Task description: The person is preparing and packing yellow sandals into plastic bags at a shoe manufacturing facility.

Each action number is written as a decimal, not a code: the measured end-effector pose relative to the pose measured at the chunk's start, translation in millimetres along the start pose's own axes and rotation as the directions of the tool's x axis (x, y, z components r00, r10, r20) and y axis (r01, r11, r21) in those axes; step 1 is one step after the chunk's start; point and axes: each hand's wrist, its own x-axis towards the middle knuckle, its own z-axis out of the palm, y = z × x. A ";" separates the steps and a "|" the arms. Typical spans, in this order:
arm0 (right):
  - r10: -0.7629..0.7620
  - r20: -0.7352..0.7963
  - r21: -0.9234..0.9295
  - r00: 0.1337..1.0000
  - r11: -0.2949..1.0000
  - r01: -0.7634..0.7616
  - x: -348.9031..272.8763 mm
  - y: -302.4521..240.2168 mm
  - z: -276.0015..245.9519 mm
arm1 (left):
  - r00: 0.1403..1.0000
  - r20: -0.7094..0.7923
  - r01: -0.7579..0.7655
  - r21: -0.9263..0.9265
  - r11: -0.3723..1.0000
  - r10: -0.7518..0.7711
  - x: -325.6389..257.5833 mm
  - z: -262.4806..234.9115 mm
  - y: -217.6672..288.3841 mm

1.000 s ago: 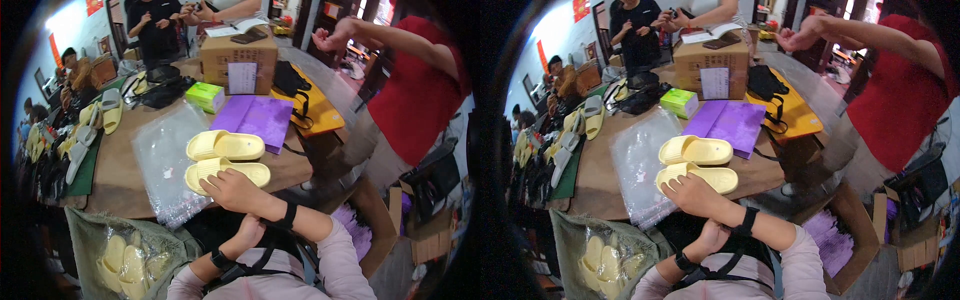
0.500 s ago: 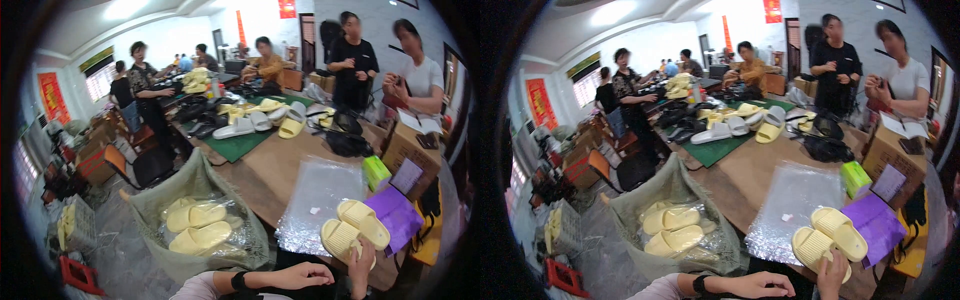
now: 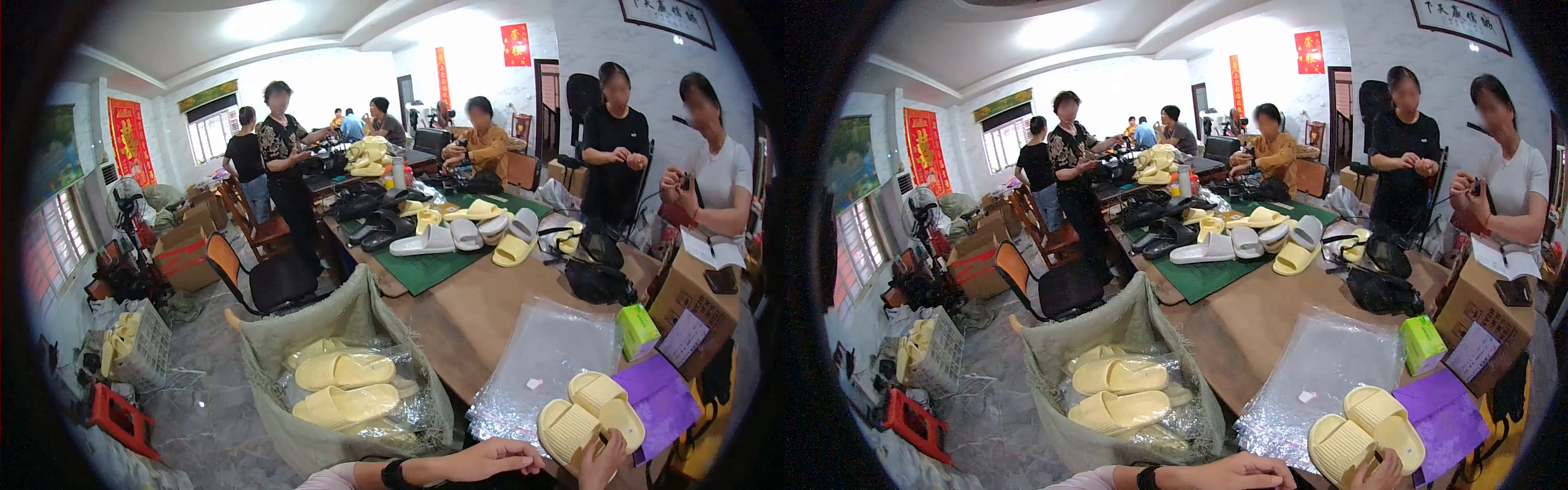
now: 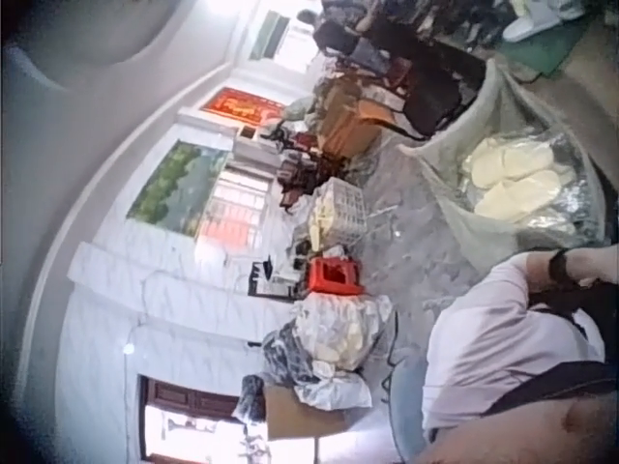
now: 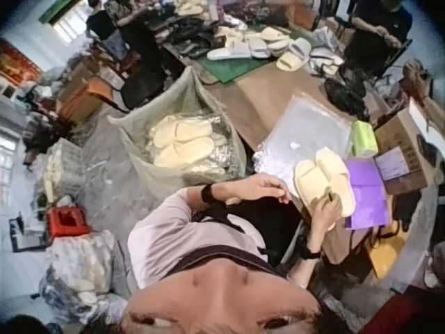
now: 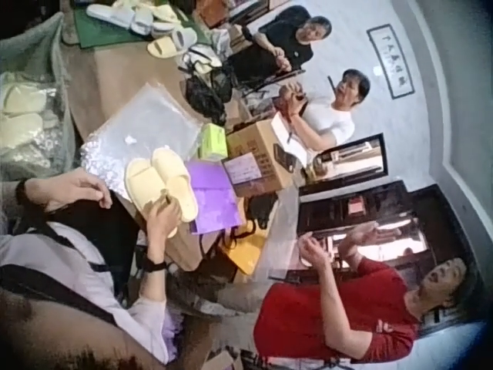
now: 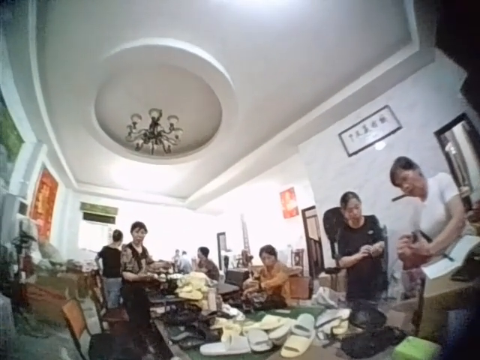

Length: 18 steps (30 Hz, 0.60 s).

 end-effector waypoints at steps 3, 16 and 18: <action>-0.063 -0.034 -0.066 0.997 0.996 0.060 -2.4 3.0 0.5 | 0.995 -0.102 0.010 0.014 1.000 -0.009 3.4 -17.9 -17.9; -0.004 0.095 -0.057 0.995 0.998 0.009 5.9 -2.1 -6.4 | 0.913 -0.406 0.085 0.100 0.991 -0.037 5.4 -45.9 3.1; 0.050 0.053 -0.050 0.997 0.998 -0.047 7.7 3.5 4.4 | 0.878 -0.478 0.074 0.205 0.976 0.034 6.7 -51.9 23.7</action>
